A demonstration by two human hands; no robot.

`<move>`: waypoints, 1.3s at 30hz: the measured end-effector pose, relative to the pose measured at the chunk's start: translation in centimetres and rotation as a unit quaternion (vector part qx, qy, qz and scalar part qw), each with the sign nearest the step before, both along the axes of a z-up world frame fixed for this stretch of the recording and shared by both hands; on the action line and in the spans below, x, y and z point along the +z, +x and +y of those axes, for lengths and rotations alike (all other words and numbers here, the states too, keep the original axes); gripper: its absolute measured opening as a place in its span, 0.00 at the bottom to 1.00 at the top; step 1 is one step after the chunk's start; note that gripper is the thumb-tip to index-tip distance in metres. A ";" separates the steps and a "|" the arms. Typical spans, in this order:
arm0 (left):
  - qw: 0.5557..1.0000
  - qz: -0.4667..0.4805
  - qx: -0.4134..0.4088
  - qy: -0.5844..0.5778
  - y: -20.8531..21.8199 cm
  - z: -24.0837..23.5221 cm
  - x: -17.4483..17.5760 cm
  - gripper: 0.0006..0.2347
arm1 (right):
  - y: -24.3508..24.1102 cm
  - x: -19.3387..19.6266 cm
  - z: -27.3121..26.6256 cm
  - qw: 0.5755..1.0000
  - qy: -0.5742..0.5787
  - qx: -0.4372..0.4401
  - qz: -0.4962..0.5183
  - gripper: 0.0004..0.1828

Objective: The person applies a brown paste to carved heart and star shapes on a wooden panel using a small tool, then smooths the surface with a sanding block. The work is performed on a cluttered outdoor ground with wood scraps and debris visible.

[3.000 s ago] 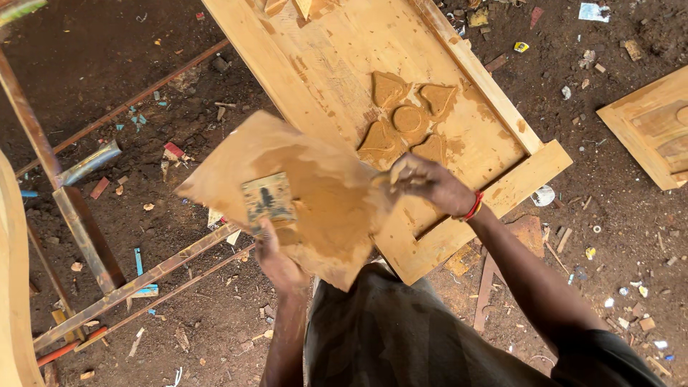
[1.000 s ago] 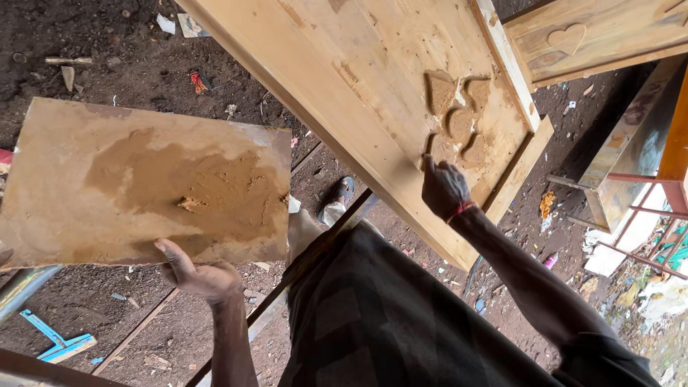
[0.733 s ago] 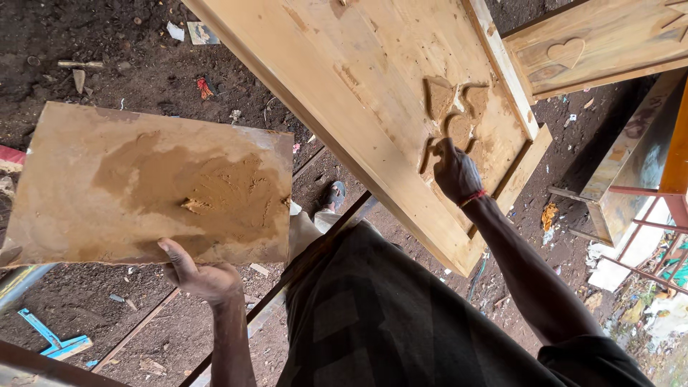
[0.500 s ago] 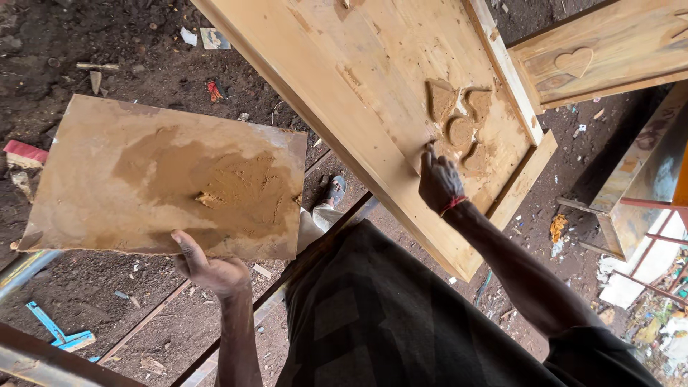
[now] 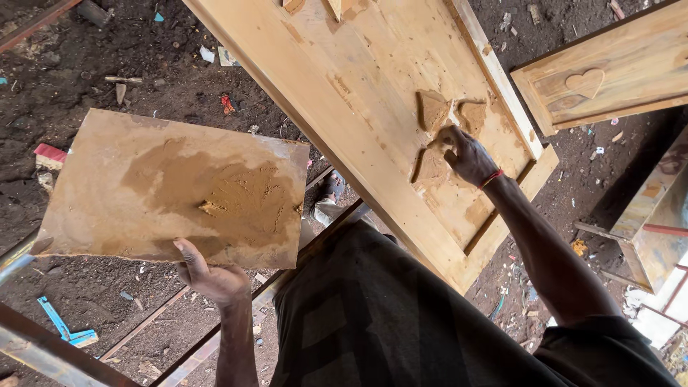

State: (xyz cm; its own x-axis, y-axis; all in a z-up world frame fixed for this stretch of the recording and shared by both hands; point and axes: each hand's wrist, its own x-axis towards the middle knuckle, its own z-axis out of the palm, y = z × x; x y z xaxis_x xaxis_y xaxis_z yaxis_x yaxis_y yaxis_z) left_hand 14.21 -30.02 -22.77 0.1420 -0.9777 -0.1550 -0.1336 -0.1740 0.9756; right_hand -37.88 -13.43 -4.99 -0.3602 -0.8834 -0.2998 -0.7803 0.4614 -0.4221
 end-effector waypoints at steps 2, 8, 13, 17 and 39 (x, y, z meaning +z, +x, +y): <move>0.970 -0.158 -0.059 -0.177 -1.0 0.6 2.3 0.15 | -1.8 -0.5 0.8 0.996 -0.009 0.085 -0.011 0.14; 0.903 -0.298 -0.097 -0.295 -3.4 2.1 8.2 0.26 | -4.7 -3.5 2.1 0.988 -0.024 0.152 -0.016 0.21; 0.945 -0.249 -0.063 -0.202 -5.4 3.1 9.9 0.22 | -7.1 -6.2 4.9 0.981 -0.091 0.169 -0.031 0.14; 0.870 -0.316 -0.121 -0.357 -6.7 3.2 11.9 0.24 | -6.8 -7.8 7.6 0.986 -0.097 0.135 -0.017 0.14; 0.885 -0.304 -0.109 -0.336 -10.9 5.8 14.9 0.21 | -5.8 -6.3 4.3 0.987 -0.129 0.090 -0.023 0.23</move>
